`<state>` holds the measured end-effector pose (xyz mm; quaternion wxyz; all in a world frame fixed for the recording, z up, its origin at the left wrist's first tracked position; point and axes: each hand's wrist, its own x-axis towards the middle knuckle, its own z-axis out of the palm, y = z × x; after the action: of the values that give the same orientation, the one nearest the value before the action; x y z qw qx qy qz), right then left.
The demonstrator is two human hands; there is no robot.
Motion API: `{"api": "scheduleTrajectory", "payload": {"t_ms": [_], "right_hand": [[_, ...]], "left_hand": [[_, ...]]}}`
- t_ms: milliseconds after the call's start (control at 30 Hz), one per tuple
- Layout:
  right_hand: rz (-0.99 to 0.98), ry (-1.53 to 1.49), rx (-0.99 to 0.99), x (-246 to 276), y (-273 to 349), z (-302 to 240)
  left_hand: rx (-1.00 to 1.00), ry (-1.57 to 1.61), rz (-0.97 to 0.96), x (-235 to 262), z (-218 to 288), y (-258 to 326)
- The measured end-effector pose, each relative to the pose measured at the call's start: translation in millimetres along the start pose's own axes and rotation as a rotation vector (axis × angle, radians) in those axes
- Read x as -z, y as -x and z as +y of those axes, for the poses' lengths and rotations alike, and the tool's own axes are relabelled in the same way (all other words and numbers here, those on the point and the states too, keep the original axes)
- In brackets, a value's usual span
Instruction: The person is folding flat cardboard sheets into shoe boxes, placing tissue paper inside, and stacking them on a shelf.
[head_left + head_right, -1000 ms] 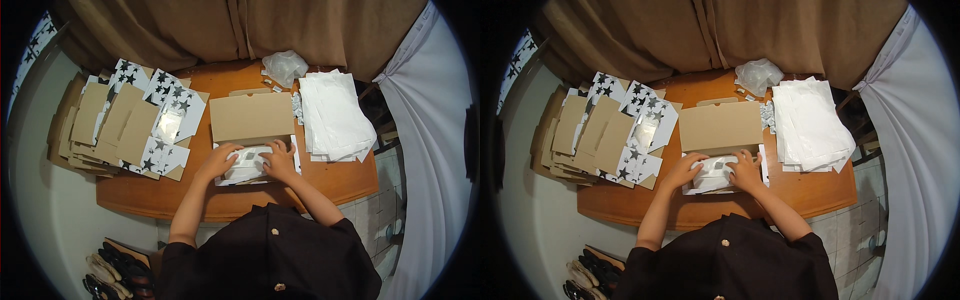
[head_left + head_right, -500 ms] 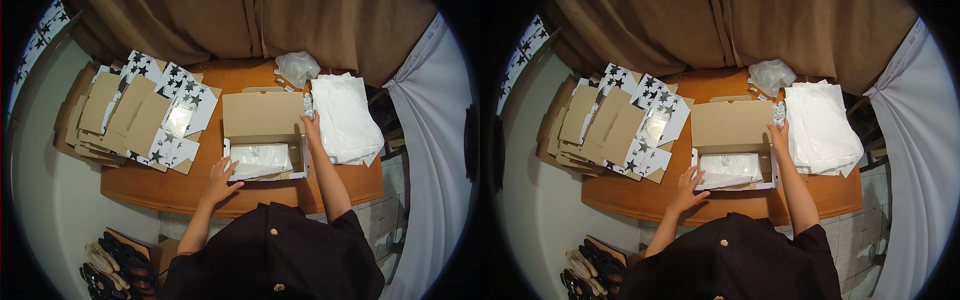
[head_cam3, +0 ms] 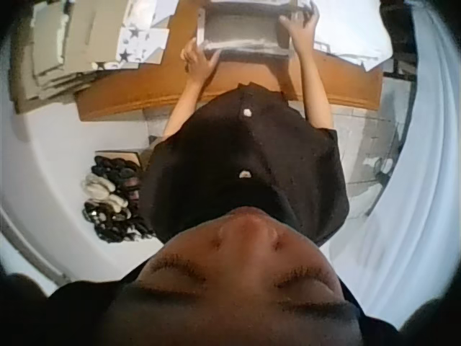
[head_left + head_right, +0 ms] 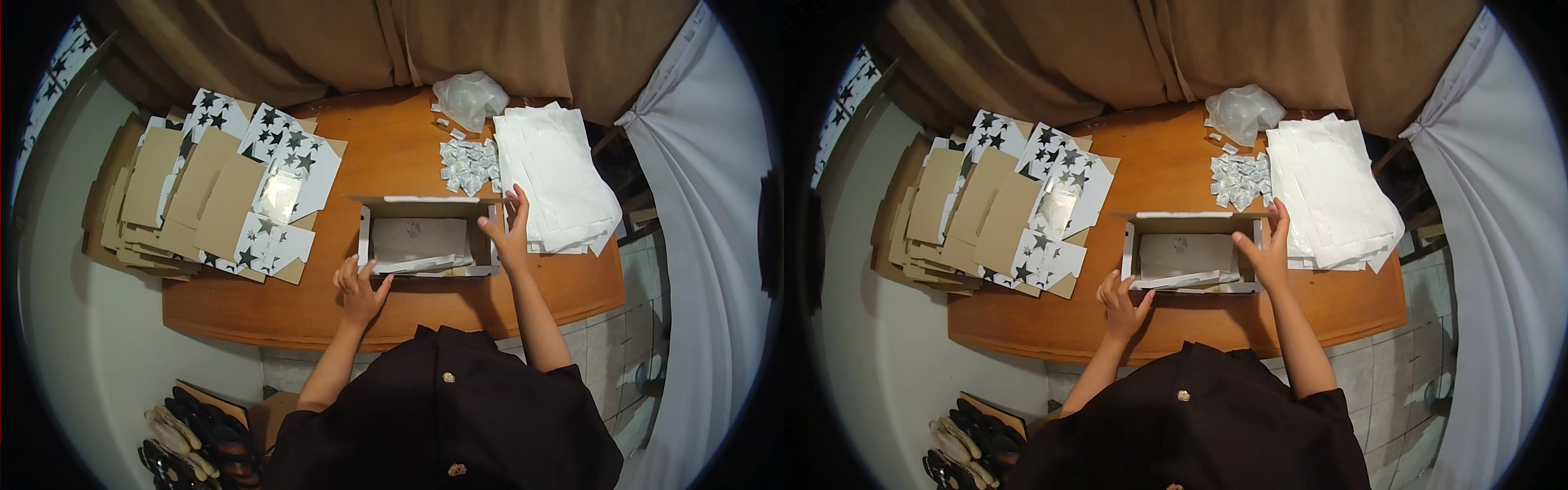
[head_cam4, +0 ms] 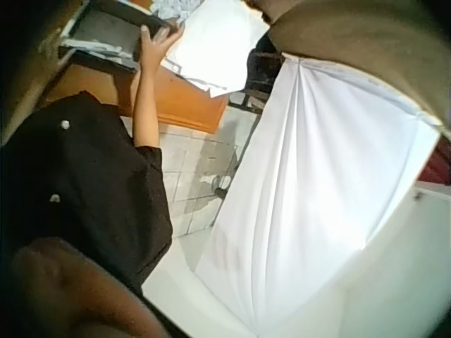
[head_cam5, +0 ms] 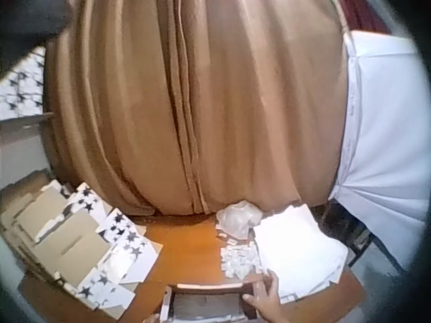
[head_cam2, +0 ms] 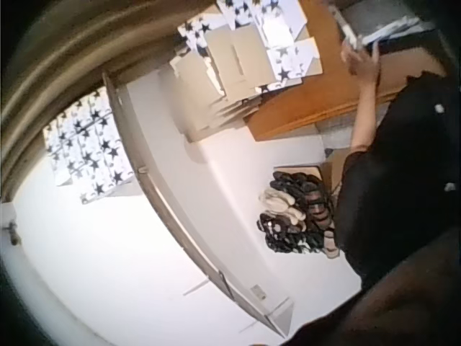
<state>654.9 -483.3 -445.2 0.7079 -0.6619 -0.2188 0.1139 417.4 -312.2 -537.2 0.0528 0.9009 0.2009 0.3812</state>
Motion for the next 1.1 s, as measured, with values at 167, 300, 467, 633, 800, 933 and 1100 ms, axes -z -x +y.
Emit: {"api": "scheduleTrajectory", "payload": {"t_ms": [167,300,467,633,800,933,1100], "right_hand": [[-0.044,0.017,0.057,8,34,4],[-0.066,0.060,0.062,11,47,8],[0.078,0.201,0.080,6,59,14],[-0.030,0.488,0.235,9,74,20],[0.019,0.573,0.160,11,84,45],[0.021,0.731,0.115,12,92,59],[0.046,0.719,0.127,9,93,63]], "left_hand": [[-0.096,-0.138,-0.026,0,36,-2],[-0.184,-0.086,-0.080,-4,56,-5],[-0.233,-0.011,-0.098,-15,50,6],[-0.205,0.023,-0.136,-12,57,12],[-0.188,-0.029,-0.185,-5,58,22],[-0.203,-0.050,-0.205,-3,58,24],[-0.225,-0.049,-0.198,-3,55,19]]}}
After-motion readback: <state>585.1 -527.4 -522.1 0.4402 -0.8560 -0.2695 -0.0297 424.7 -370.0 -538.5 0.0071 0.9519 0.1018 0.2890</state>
